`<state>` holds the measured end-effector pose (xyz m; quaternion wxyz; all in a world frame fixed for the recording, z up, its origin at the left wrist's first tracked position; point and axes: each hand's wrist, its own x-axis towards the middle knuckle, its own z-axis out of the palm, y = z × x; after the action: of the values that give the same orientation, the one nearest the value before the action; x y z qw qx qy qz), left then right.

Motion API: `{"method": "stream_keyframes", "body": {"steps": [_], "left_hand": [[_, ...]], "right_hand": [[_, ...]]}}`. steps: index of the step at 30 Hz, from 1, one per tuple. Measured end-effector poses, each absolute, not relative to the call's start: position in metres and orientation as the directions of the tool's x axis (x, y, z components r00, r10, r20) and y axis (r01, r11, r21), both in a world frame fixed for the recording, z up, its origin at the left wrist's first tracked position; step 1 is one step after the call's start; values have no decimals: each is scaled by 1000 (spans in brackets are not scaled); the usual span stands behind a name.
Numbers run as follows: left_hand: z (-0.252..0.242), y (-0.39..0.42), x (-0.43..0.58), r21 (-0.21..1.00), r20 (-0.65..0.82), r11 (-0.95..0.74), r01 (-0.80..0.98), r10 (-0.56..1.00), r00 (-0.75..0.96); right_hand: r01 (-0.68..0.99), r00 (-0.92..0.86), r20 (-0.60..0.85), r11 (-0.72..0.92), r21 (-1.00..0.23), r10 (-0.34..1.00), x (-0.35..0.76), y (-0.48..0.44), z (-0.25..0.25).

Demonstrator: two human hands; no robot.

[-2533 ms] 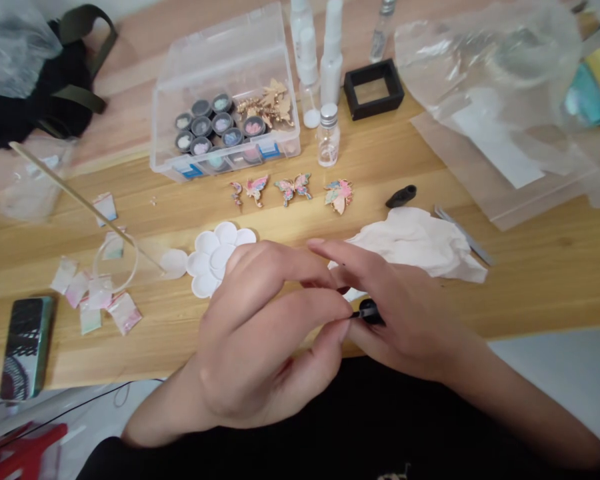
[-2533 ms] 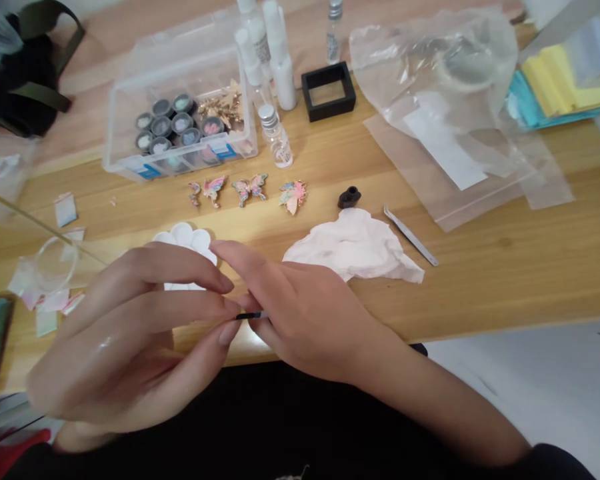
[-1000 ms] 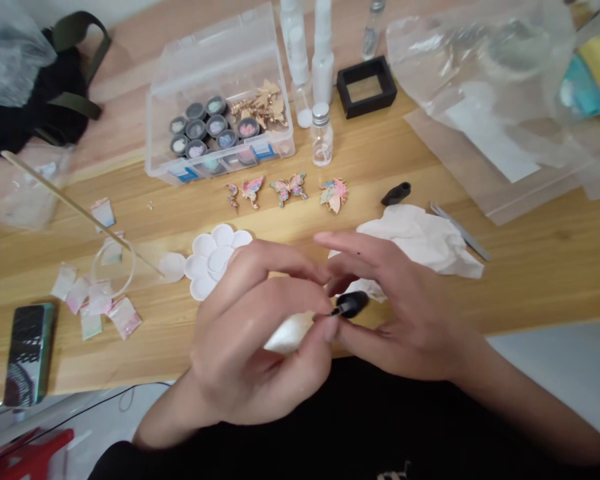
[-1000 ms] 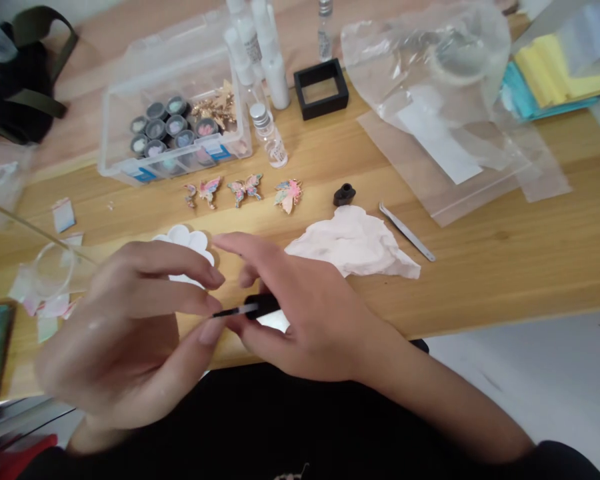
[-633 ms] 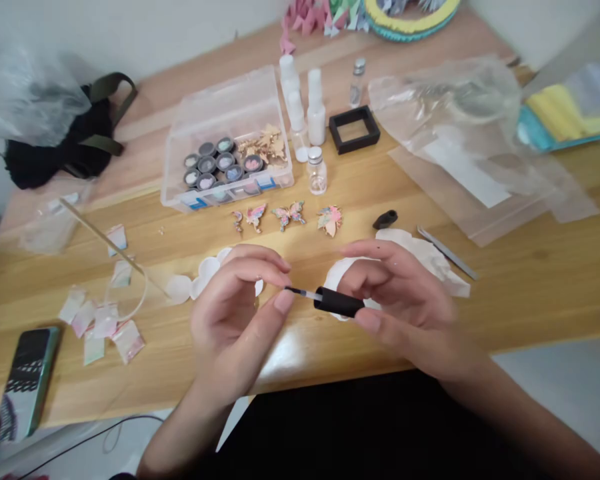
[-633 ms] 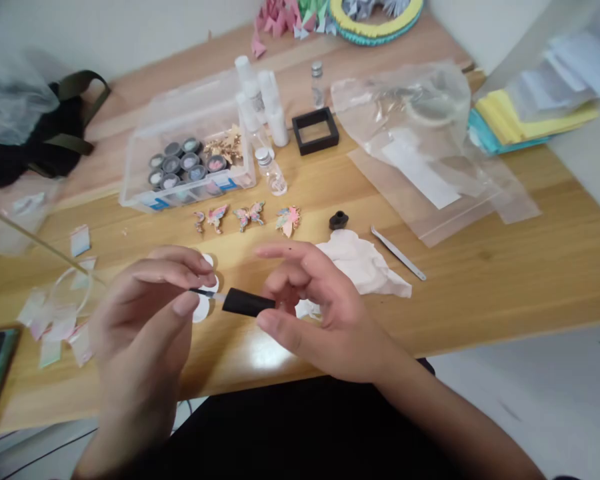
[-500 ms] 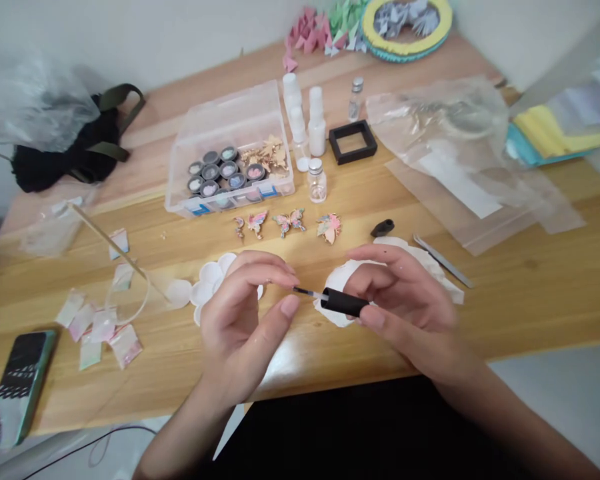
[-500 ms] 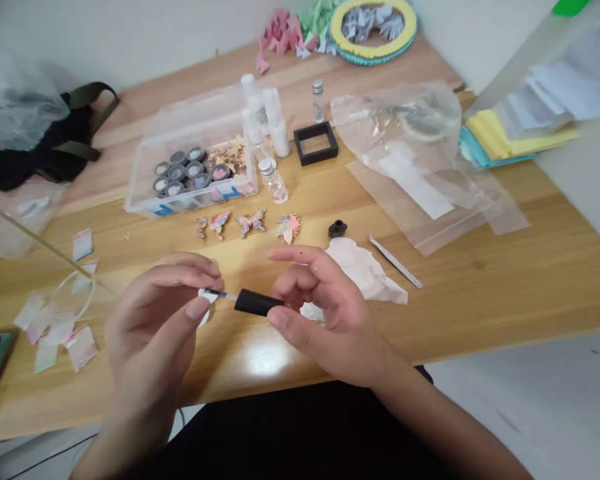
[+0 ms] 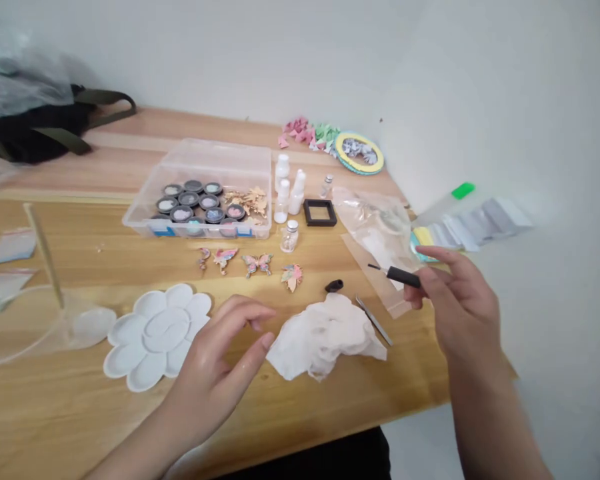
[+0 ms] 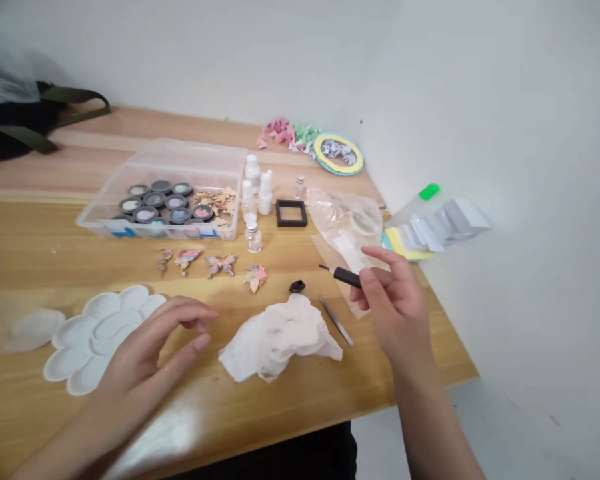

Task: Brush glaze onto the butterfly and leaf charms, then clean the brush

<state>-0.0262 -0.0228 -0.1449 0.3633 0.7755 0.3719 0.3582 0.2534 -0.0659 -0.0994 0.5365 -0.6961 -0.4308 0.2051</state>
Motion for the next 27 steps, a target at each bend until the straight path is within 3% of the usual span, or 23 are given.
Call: {"method": "stream_keyframes", "body": {"steps": [5,9,23,27], "left_hand": [[-143,-25,-25,827,264,-452,334,837,479],[-144,-26,-25,835,251,-449,317,825,506],[-140,-27,-26,844,226,-429,322,828,512],[-140,-26,-26,845,222,-427,324,829,513]], "right_hand": [[522,333,19,-167,-836,943,257,-50,-97],[616,282,-30,-205,-761,959,257,-43,-102],[696,241,-56,-212,-685,969,253,-29,-103],[775,177,-33,-160,-611,984,249,-23,-101]]}}
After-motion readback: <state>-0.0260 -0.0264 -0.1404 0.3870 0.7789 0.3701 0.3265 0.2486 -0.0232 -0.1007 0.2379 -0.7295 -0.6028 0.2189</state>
